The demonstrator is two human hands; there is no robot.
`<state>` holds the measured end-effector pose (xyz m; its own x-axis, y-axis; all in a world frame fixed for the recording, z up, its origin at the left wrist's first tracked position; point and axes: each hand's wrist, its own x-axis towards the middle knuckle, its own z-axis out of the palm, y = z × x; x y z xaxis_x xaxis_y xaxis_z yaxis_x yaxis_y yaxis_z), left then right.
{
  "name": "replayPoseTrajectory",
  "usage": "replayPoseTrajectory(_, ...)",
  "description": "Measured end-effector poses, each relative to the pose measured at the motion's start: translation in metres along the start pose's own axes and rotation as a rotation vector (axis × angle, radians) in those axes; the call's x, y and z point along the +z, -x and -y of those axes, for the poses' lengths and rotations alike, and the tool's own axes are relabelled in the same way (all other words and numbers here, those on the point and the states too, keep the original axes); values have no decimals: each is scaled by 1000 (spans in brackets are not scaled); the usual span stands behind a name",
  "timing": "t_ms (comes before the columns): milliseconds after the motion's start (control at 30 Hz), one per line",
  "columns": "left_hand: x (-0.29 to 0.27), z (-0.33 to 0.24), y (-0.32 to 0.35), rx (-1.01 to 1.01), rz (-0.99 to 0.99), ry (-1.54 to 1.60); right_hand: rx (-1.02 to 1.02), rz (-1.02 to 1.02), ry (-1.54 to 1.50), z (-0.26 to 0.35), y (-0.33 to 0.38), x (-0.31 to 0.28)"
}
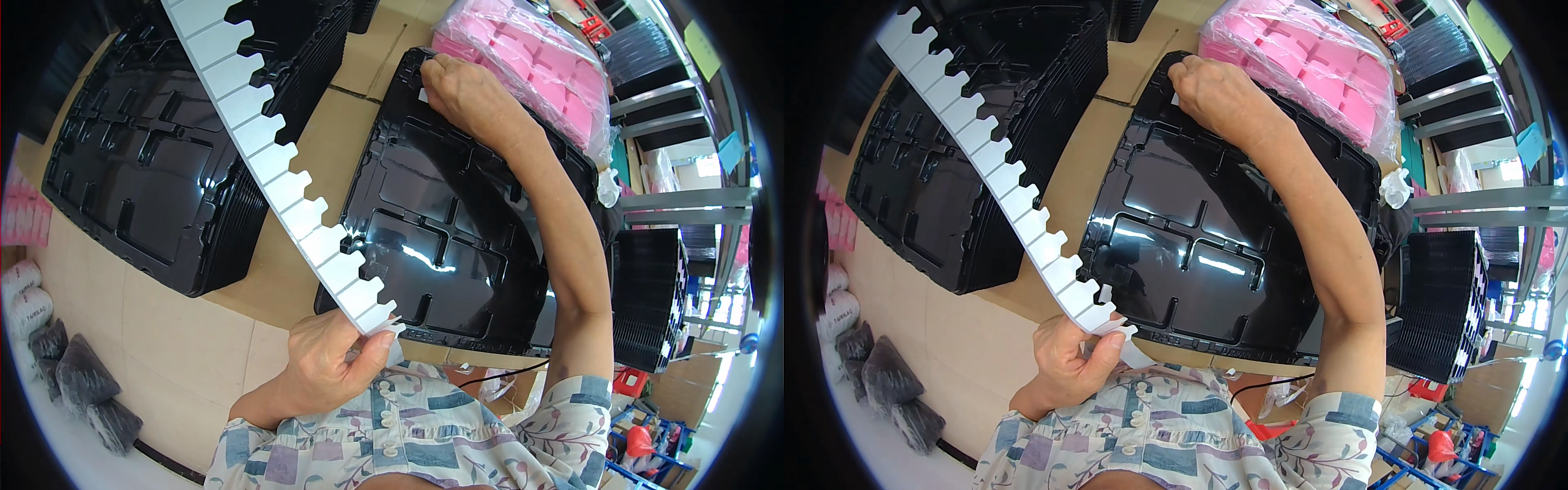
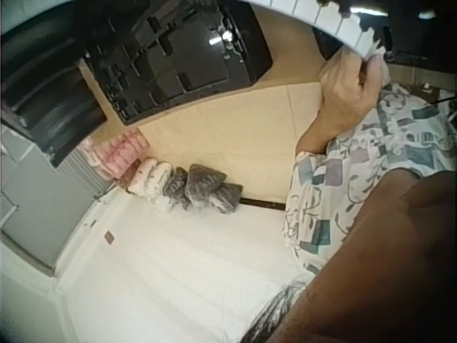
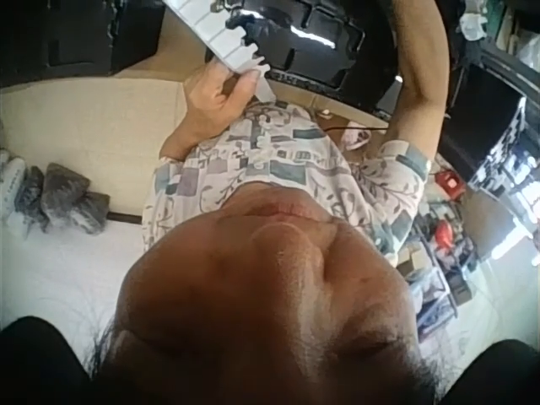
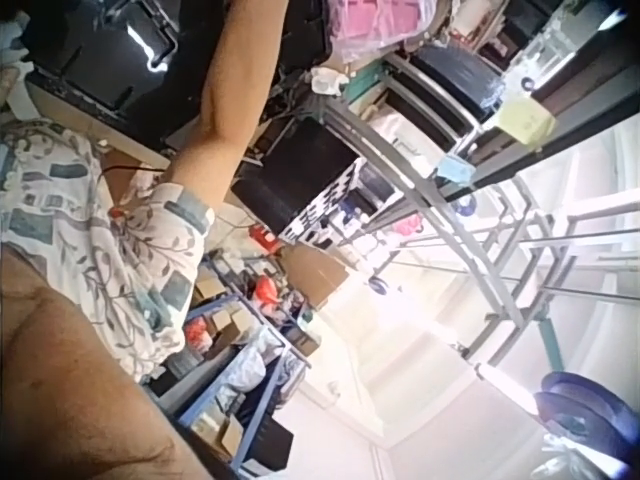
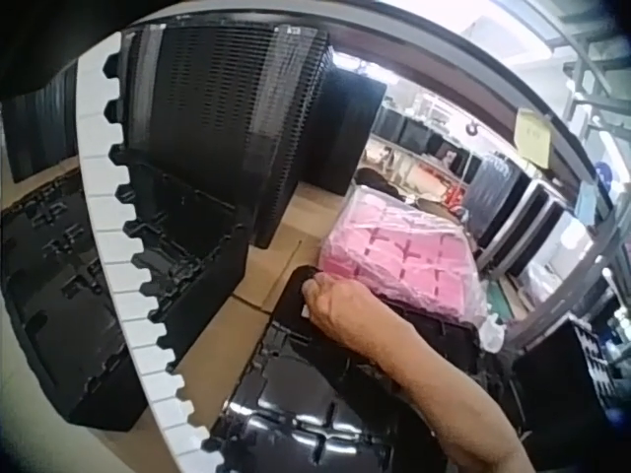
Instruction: The person assembles a black plastic tray by hand, inserting pink foam dividers into it and attaching white plastic strips to the tray's edges.
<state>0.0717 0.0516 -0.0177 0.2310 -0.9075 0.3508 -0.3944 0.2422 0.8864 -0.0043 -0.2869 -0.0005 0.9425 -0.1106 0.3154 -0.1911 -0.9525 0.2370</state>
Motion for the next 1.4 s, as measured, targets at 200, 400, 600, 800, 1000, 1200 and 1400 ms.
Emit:
replayPoseTrajectory(200,0,0,0,-2,-12,3,-38,-4,-27,7,-1,-5)
replayPoseTrajectory(400,-1,0,1,16,-9,-9,184,277,-208,-5,-14,-15)
replayPoseTrajectory(600,-1,-1,1,-6,-7,15,3,84,-116,3,-4,-10)
replayPoseTrajectory(800,-1,0,3,-7,-12,28,152,234,-184,1,-9,-10)
replayPoseTrajectory(1000,-1,0,1,25,16,0,190,171,-214,-10,-2,-5)
replayPoseTrajectory(1200,0,1,3,7,-16,16,52,62,-123,4,2,-5)
replayPoseTrajectory(1400,1,1,2,7,-15,21,-18,154,-308,-6,4,-10)
